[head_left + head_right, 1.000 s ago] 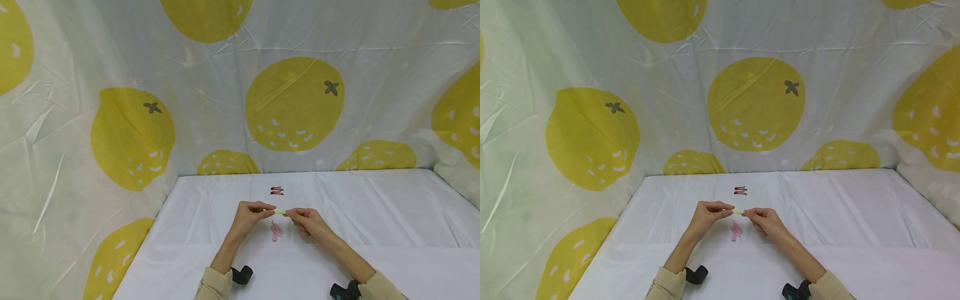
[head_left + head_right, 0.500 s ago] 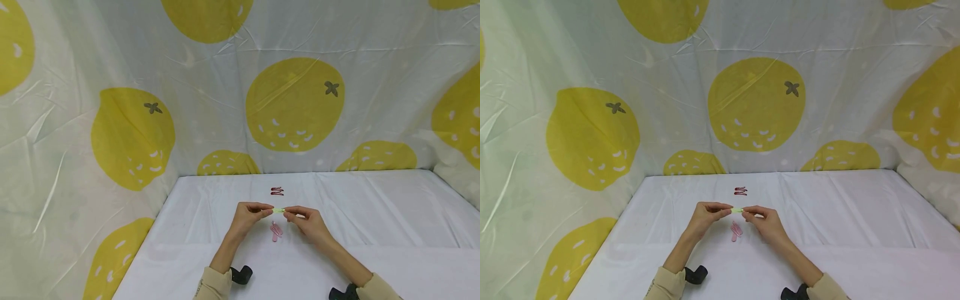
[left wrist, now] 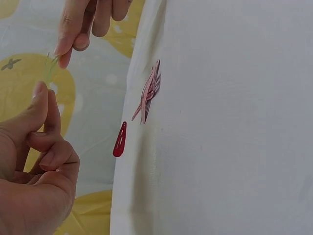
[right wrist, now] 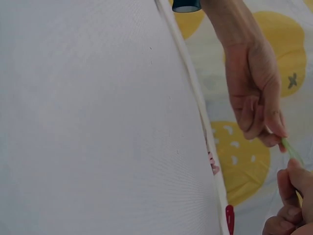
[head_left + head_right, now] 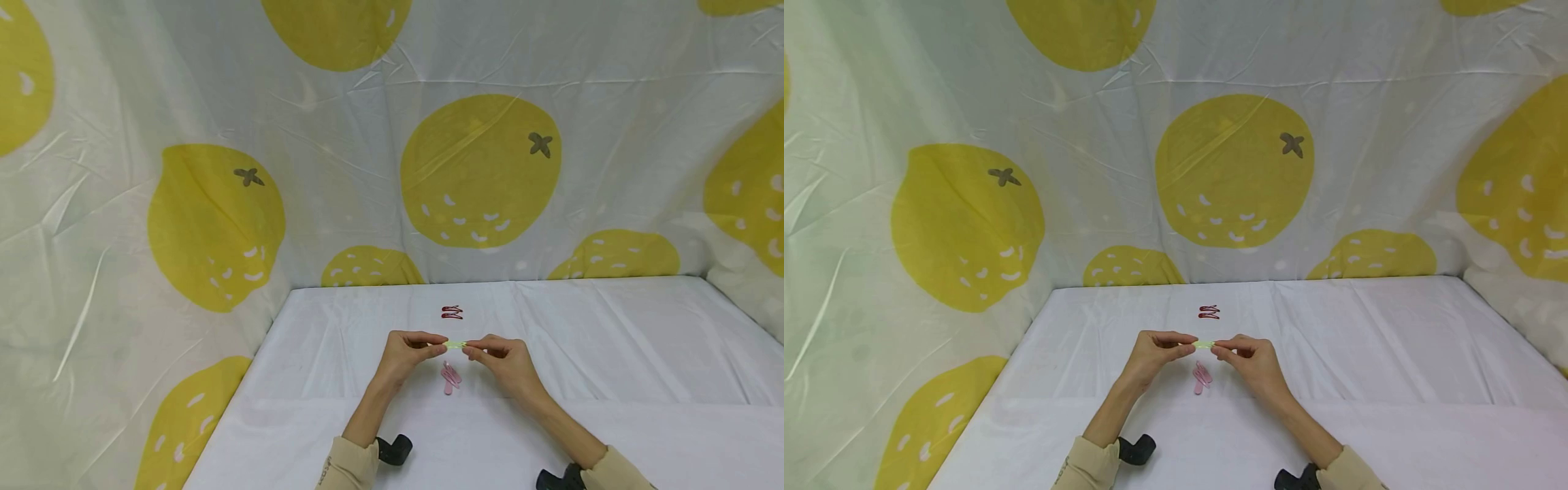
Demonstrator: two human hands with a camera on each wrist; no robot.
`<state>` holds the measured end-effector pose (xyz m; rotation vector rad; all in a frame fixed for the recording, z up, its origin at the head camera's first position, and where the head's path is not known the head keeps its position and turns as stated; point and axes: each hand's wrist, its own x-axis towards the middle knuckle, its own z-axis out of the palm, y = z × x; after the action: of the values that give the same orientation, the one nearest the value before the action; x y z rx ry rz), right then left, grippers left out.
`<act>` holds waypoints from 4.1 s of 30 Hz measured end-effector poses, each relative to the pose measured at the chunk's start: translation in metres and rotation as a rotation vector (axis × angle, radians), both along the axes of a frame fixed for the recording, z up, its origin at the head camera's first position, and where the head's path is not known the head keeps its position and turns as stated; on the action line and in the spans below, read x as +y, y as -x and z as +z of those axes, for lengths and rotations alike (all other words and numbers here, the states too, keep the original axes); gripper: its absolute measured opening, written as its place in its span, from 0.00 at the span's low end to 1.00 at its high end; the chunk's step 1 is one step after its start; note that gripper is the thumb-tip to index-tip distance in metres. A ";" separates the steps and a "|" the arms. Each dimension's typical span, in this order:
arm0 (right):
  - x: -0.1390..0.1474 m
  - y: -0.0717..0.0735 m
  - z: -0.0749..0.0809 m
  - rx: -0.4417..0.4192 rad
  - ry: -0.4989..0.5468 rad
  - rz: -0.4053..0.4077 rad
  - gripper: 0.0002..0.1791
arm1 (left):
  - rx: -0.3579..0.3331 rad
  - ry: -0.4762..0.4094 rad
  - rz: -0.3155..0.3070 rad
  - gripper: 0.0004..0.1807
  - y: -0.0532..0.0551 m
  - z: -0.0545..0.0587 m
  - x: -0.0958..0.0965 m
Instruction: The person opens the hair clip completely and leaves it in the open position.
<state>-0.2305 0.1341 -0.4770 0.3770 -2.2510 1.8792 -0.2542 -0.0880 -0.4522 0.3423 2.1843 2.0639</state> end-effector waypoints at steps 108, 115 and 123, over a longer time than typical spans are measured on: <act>0.000 -0.005 -0.009 -0.286 -0.239 0.091 0.15 | -0.030 0.399 -0.098 0.11 0.001 -0.005 -0.024; -0.004 -0.011 -0.017 -0.173 -0.278 0.145 0.14 | -0.030 0.410 -0.114 0.11 -0.006 -0.005 -0.018; -0.005 -0.011 -0.021 -0.083 -0.334 0.101 0.10 | -0.023 0.463 -0.092 0.09 -0.006 -0.006 -0.015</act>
<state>-0.2195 0.1289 -0.4981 0.4762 -2.6542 1.5842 -0.2478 -0.1027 -0.4586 0.3545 2.4852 1.4466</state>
